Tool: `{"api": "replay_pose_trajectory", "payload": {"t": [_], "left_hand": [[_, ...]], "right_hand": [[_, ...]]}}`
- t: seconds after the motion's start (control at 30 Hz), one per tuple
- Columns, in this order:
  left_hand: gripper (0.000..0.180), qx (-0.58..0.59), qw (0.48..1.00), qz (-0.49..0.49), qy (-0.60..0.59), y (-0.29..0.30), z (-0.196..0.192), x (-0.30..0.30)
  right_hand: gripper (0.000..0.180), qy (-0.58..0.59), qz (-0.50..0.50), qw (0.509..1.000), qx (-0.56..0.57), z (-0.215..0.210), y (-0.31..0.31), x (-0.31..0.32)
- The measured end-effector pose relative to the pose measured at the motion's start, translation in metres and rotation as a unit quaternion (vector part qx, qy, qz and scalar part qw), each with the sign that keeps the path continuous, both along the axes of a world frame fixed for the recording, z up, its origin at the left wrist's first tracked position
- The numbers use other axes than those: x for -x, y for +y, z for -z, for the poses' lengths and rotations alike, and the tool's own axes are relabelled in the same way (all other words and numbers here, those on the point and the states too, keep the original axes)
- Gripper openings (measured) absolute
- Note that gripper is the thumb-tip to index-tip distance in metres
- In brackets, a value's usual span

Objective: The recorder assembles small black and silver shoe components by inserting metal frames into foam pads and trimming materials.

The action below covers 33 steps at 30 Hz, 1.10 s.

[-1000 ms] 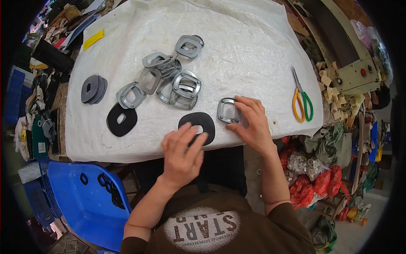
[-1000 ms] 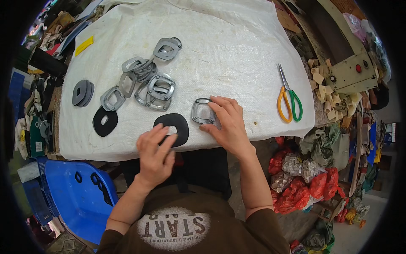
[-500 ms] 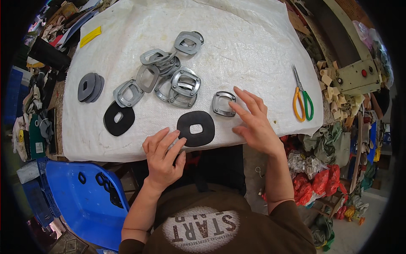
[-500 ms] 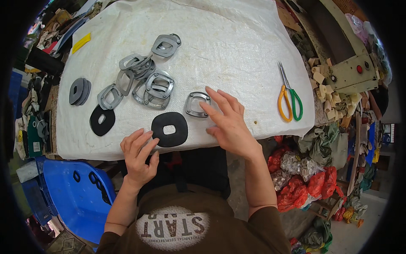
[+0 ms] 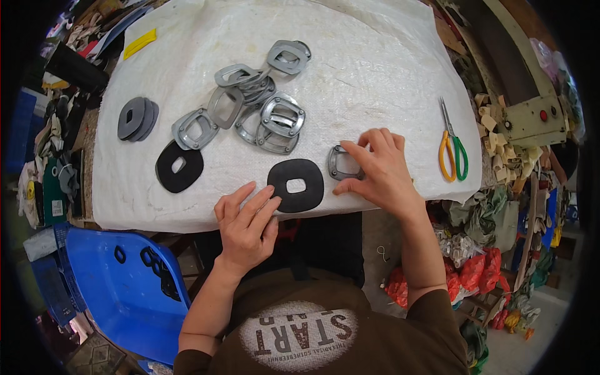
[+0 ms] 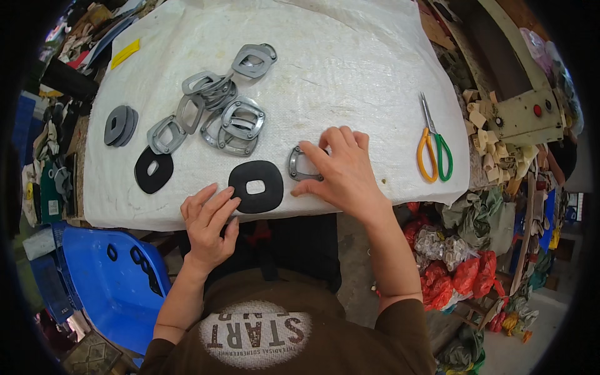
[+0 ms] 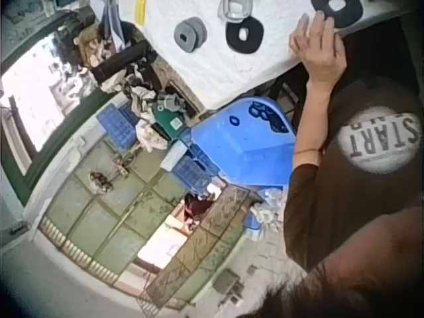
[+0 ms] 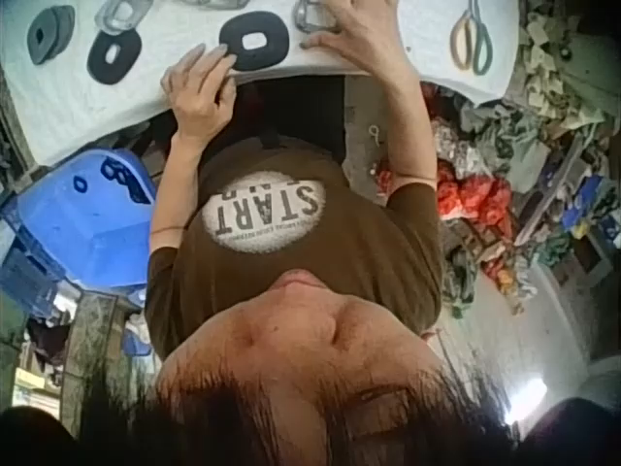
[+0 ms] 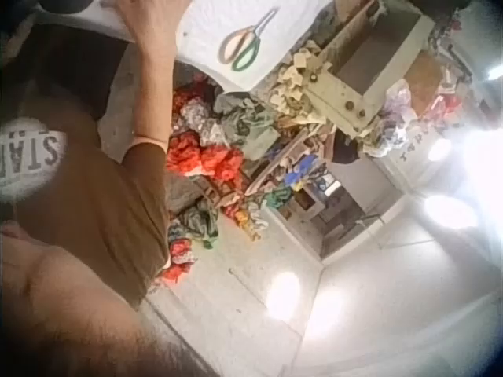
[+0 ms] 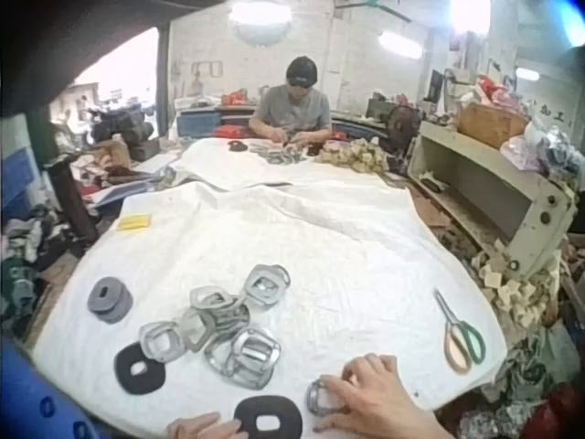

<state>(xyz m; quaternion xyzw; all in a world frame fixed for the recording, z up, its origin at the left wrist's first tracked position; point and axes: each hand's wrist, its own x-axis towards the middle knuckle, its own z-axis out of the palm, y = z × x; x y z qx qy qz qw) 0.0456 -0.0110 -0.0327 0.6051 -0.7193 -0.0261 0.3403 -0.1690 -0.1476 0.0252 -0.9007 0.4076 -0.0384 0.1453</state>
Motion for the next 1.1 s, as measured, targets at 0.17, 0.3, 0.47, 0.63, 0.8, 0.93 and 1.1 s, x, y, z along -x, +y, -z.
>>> {"api": "replay_pose_trajectory", "payload": {"t": [0.17, 0.3, 0.47, 0.63, 0.8, 0.93, 1.1], "left_hand": [[0.034, 0.003, 1.0, 0.008, 0.014, 0.001, 0.001, -0.003], [0.035, -0.005, 1.0, 0.006, 0.011, 0.001, 0.0, -0.003], [0.033, -0.006, 1.0, -0.012, -0.005, -0.002, 0.001, 0.0], [0.033, 0.005, 1.0, -0.01, -0.002, -0.002, 0.003, -0.001], [0.031, 0.008, 1.0, -0.013, 0.011, -0.003, 0.005, 0.0], [0.03, 0.002, 1.0, -0.018, 0.026, -0.002, 0.004, 0.0], [0.03, 0.007, 1.0, -0.018, 0.015, -0.002, 0.006, 0.0]], "right_hand": [[0.061, -0.102, 0.034, 0.991, 0.082, 0.02, 0.019, 0.01], [0.056, -0.156, 0.041, 0.983, 0.085, 0.037, 0.022, 0.017], [0.058, -0.33, 0.073, 0.941, 0.033, 0.033, 0.028, 0.012], [0.06, -0.348, -0.033, 0.937, 0.01, 0.026, 0.041, -0.017], [0.058, -0.351, -0.035, 0.936, 0.006, 0.036, 0.044, -0.03], [0.059, -0.326, -0.029, 0.945, 0.008, 0.041, 0.043, -0.034], [0.058, -0.322, -0.029, 0.946, 0.003, 0.045, 0.041, -0.036]]}}
